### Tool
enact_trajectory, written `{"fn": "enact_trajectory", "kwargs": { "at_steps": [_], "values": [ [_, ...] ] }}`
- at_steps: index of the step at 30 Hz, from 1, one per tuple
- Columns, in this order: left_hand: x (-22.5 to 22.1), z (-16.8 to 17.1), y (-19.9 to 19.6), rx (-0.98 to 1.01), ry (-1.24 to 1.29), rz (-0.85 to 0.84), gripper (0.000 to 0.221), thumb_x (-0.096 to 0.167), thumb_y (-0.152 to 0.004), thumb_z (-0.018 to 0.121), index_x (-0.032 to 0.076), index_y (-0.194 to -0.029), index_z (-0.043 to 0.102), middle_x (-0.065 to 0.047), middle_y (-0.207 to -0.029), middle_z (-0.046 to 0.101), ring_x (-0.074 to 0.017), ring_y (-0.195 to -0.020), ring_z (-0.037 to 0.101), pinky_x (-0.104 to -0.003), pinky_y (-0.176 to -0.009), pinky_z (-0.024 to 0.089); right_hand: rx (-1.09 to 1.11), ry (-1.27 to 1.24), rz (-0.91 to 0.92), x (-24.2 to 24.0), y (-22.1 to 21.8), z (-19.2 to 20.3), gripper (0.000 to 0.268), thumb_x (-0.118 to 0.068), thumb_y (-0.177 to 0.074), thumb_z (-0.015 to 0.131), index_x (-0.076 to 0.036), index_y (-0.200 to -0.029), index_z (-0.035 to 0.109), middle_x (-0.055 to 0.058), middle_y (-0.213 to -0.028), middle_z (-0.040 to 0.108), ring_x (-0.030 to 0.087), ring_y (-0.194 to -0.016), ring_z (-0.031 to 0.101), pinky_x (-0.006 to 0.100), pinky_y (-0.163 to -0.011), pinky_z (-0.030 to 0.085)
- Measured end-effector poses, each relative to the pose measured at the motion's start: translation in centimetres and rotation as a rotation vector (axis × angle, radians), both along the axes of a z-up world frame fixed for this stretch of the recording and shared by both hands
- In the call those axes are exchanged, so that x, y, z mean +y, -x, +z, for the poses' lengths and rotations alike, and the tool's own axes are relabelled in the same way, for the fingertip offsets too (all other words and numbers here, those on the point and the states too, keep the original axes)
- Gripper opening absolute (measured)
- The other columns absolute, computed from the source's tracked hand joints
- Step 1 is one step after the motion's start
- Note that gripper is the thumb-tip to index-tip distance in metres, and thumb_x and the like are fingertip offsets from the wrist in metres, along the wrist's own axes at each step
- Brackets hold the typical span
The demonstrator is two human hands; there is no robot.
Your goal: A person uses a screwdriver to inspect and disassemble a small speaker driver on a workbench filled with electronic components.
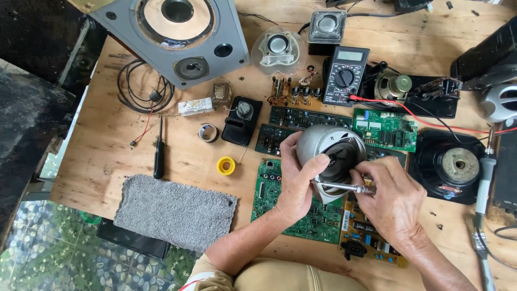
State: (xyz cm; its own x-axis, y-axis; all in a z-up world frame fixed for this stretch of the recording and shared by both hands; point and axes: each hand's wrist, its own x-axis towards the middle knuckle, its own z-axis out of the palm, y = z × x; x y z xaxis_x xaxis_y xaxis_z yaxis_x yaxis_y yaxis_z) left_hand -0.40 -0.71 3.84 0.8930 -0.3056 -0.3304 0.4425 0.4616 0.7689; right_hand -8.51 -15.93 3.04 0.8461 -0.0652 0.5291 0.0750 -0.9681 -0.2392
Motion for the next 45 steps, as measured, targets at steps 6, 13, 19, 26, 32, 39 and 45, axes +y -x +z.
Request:
{"fn": "enact_trajectory", "kwargs": {
  "at_steps": [6,13,19,26,32,39,45],
  "values": [
    [-0.1,1.0,0.1,0.014,0.049,0.013,0.094,0.031,-0.064,0.087,0.009,-0.136,0.032,-0.018,-0.118,0.035,-0.0284,-0.108,0.042,-0.047,-0.098,0.050,-0.053,-0.123,-0.030,-0.3,-0.7,-1.2,0.016,-0.012,-0.078,0.080,-0.020,-0.087,0.069,-0.003,-0.082,0.059,0.019,-0.067,0.064,0.030,-0.060,0.055],
    [-0.6,0.3,0.2,0.019,0.036,0.001,0.092,0.033,-0.063,0.087,0.010,-0.134,0.034,-0.017,-0.117,0.037,-0.0273,-0.108,0.042,-0.049,-0.099,0.051,-0.048,-0.002,-0.108,0.1,-0.8,-0.3,0.022,-0.019,-0.075,0.080,-0.024,-0.092,0.067,-0.005,-0.086,0.059,0.019,-0.070,0.066,0.034,-0.061,0.058],
    [-0.6,-0.1,0.3,-0.028,0.034,0.025,0.088,0.030,-0.068,0.085,0.011,-0.135,0.032,-0.014,-0.115,0.037,-0.0225,-0.106,0.042,-0.046,-0.098,0.052,-0.050,0.098,-0.079,-0.1,-0.5,-0.5,0.016,-0.022,-0.079,0.080,-0.024,-0.091,0.069,-0.006,-0.081,0.056,0.017,-0.071,0.066,0.029,-0.063,0.058],
    [-0.7,-0.2,0.5,-0.013,0.066,0.001,0.085,0.029,-0.069,0.084,0.009,-0.135,0.034,-0.017,-0.114,0.038,-0.0246,-0.105,0.044,-0.048,-0.096,0.054,-0.074,-0.198,-0.027,-0.2,-0.8,-0.1,0.016,-0.010,-0.078,0.078,-0.019,-0.085,0.067,-0.002,-0.076,0.058,0.020,-0.065,0.066,0.032,-0.056,0.056],
    [-0.7,-0.6,0.5,-0.019,0.088,0.040,0.079,0.026,-0.071,0.083,0.009,-0.133,0.036,-0.014,-0.113,0.039,-0.0223,-0.104,0.046,-0.045,-0.095,0.055,-0.079,-0.116,-0.005,-0.2,-0.2,1.0,0.015,-0.010,-0.078,0.080,-0.015,-0.088,0.070,0.001,-0.078,0.057,0.020,-0.064,0.065,0.032,-0.055,0.058],
    [-0.6,-0.3,0.6,-0.031,0.069,0.035,0.078,0.026,-0.072,0.082,0.009,-0.133,0.037,-0.013,-0.113,0.040,-0.0209,-0.103,0.046,-0.045,-0.095,0.056,-0.062,-0.071,-0.001,0.1,-0.1,0.9,0.016,-0.012,-0.078,0.080,-0.015,-0.089,0.069,0.001,-0.080,0.057,0.020,-0.066,0.065,0.031,-0.055,0.059],
    [-0.8,-0.6,0.6,-0.028,0.081,0.022,0.078,0.025,-0.072,0.082,0.009,-0.134,0.037,-0.013,-0.112,0.040,-0.0208,-0.103,0.046,-0.045,-0.095,0.055,-0.029,-0.254,0.026,-0.2,-0.6,0.8,0.014,-0.005,-0.078,0.078,-0.012,-0.083,0.067,0.003,-0.076,0.059,0.022,-0.063,0.067,0.033,-0.052,0.058]
  ]
}}
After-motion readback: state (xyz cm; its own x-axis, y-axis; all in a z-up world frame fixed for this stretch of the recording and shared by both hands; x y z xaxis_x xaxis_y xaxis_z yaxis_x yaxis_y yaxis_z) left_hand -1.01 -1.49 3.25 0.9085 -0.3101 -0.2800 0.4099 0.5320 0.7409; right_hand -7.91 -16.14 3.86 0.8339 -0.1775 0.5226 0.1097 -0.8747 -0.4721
